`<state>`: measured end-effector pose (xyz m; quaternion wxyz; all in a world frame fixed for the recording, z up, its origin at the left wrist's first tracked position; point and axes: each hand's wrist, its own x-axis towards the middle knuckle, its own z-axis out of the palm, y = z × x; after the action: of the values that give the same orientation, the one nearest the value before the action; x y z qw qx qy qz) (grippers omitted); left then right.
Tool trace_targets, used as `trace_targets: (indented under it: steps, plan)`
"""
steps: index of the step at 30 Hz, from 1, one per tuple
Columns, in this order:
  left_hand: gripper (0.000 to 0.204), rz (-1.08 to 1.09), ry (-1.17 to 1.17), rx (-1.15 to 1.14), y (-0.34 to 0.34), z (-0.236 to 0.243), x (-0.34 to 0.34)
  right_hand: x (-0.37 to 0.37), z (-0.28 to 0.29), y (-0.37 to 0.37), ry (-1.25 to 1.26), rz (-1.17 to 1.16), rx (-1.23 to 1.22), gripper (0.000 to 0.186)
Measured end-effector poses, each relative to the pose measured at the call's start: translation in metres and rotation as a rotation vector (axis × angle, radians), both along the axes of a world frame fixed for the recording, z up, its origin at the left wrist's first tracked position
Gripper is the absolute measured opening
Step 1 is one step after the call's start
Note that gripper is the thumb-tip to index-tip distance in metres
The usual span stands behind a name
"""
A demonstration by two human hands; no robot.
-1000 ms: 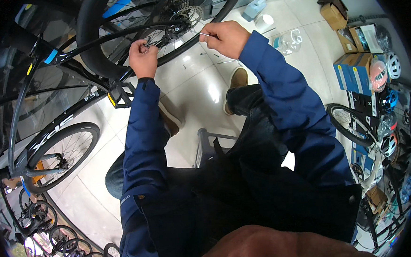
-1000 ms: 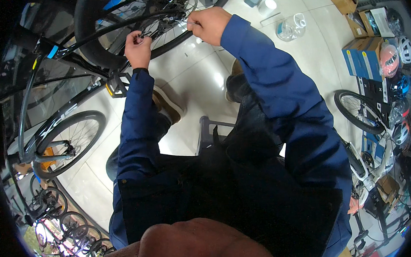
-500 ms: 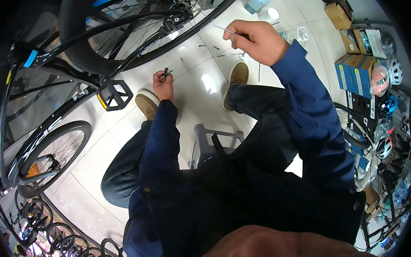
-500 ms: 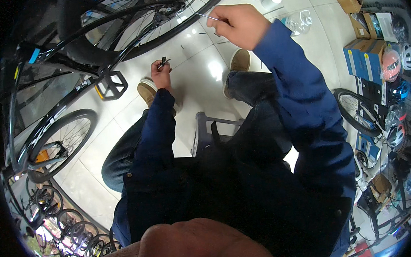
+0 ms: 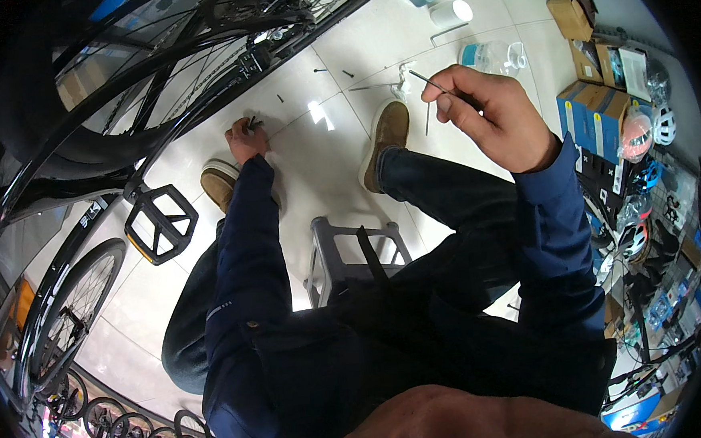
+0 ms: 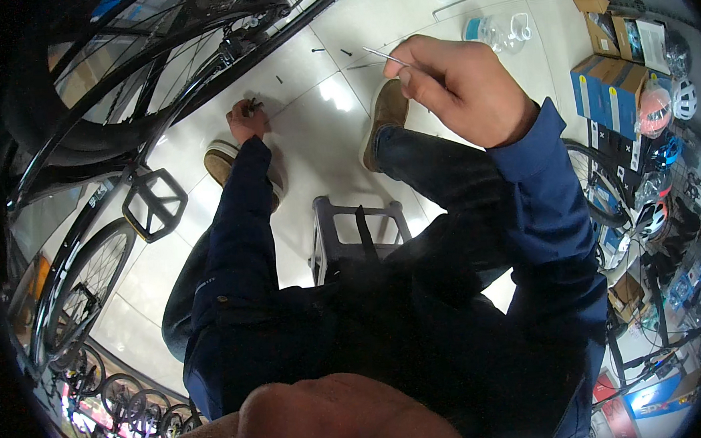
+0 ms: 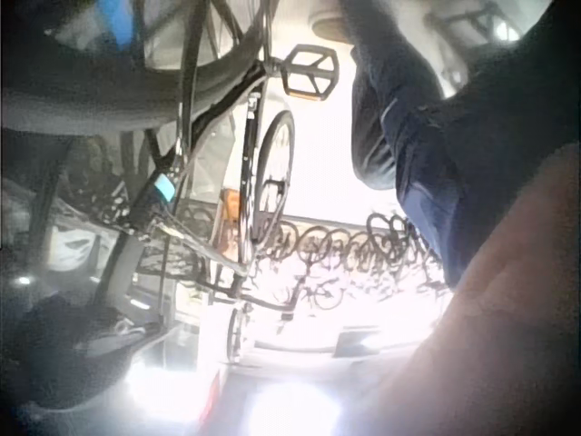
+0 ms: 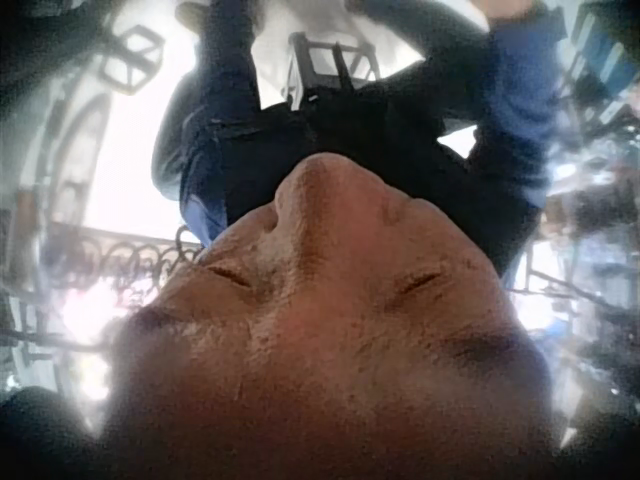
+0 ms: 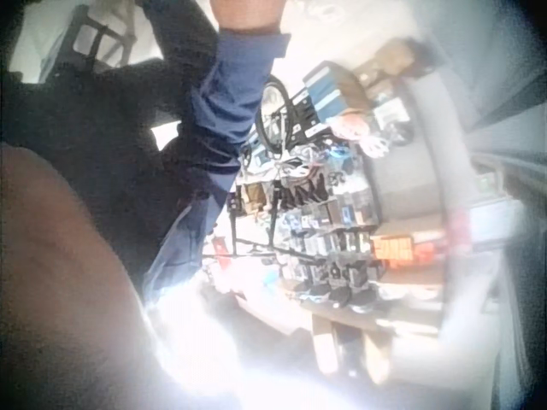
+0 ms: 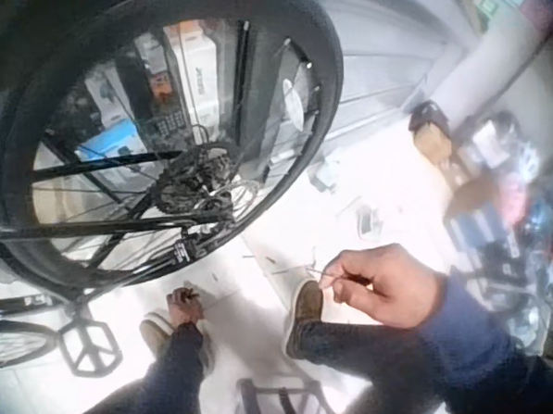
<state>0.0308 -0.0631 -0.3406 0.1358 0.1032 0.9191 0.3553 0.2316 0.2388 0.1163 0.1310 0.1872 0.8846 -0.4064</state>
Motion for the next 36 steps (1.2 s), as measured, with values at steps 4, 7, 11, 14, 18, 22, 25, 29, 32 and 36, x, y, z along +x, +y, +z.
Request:
trace_targets:
  steps: [4, 7, 11, 14, 18, 22, 25, 29, 32, 36]
  plan:
    - [0.055, 0.018, 0.055, -0.017, -0.016, 0.015, 0.007, 0.008, -0.003, 0.006, 0.226, -0.022, 0.049, 0.022]
    - [0.063, 0.063, 0.096, -0.052, -0.031, 0.029, 0.020, 0.022, 0.013, 0.020, 0.261, -0.087, -0.014, 0.026]
    - [0.053, 0.132, -0.052, 0.176, -0.030, 0.062, 0.046, 0.046, 0.041, 0.027, 0.420, -0.281, -0.098, 0.025]
    - [0.051, 0.003, -0.154, 0.336, -0.009, 0.111, 0.059, 0.071, 0.053, 0.031, 0.516, -0.453, -0.146, 0.022]
    - [0.048, -0.202, -0.190, 0.618, 0.035, 0.219, 0.065, 0.105, 0.043, 0.050, 0.758, -0.488, -0.119, 0.034]
    - [0.049, -0.438, -0.128, 0.665, 0.055, 0.357, 0.071, 0.134, 0.017, 0.044, 0.891, -0.768, -0.314, 0.027]
    - [0.050, -0.584, -0.157, 0.744, 0.034, 0.442, 0.078, 0.144, 0.009, 0.035, 0.843, -0.842, -0.511, 0.029]
    - [0.048, -0.579, -0.082, 0.813, -0.011, 0.495, 0.097, 0.150, 0.024, 0.042, 0.805, -0.882, -0.547, 0.027]
    - [0.046, -0.542, -0.089, 0.819, -0.034, 0.485, 0.107, 0.141, 0.043, 0.060, 0.904, -0.852, -0.500, 0.024]
    - [0.052, -0.362, -0.238, 0.876, -0.024, 0.419, 0.106, 0.099, 0.072, 0.101, 0.975, -0.770, -0.476, 0.022]
